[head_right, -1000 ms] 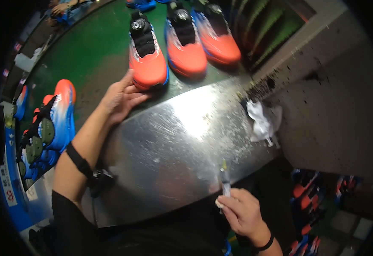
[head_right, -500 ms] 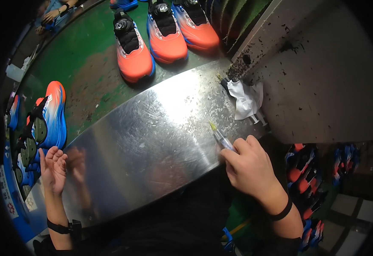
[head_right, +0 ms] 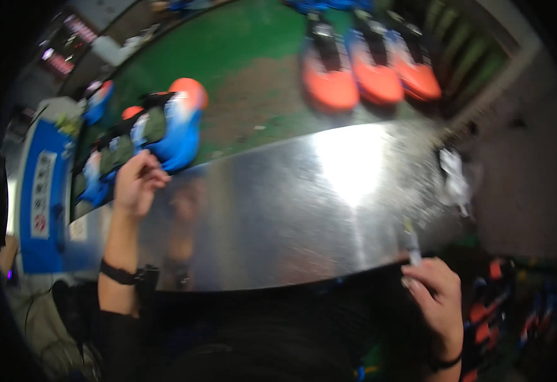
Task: Applying adhesive or filler to the seams of shoe uppers using a syringe.
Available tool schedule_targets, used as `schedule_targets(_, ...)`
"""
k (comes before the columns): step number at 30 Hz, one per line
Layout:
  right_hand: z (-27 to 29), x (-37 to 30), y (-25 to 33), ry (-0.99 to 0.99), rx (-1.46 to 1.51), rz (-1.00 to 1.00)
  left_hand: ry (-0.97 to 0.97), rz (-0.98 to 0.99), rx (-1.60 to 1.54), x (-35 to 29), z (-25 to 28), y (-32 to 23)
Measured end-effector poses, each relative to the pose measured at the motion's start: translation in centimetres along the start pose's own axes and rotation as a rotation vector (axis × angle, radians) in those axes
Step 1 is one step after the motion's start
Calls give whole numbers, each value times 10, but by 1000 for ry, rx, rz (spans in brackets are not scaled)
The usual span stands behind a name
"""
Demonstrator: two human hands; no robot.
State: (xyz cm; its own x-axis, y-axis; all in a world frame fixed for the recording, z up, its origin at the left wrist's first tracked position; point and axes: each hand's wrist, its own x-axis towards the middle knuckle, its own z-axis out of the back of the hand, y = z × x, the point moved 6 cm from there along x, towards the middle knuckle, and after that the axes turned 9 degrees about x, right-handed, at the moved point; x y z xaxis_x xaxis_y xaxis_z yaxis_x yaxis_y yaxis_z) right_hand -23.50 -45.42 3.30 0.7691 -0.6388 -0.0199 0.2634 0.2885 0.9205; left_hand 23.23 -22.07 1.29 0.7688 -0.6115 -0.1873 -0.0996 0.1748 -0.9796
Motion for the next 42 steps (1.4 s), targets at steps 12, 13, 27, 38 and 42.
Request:
schedule_targets(12, -61, -9, 2, 184, 275, -85, 646, -31, 113, -159, -129, -25)
schedule_targets(13, -64, -8, 4, 178, 343, -79, 702, -86, 140, -162, -136, -22)
schedule_targets(27, -83, -14, 14, 160, 737, -76, 201, 83, 457, 37, -40, 26)
schedule_targets(38, -106, 24, 69, 388, 620, 280, 385, -150, -421, -37, -70, -34)
schedule_targets(42, -127, 49, 117, 530, 729, 465, 419, -183, -419, -65, -48, -39)
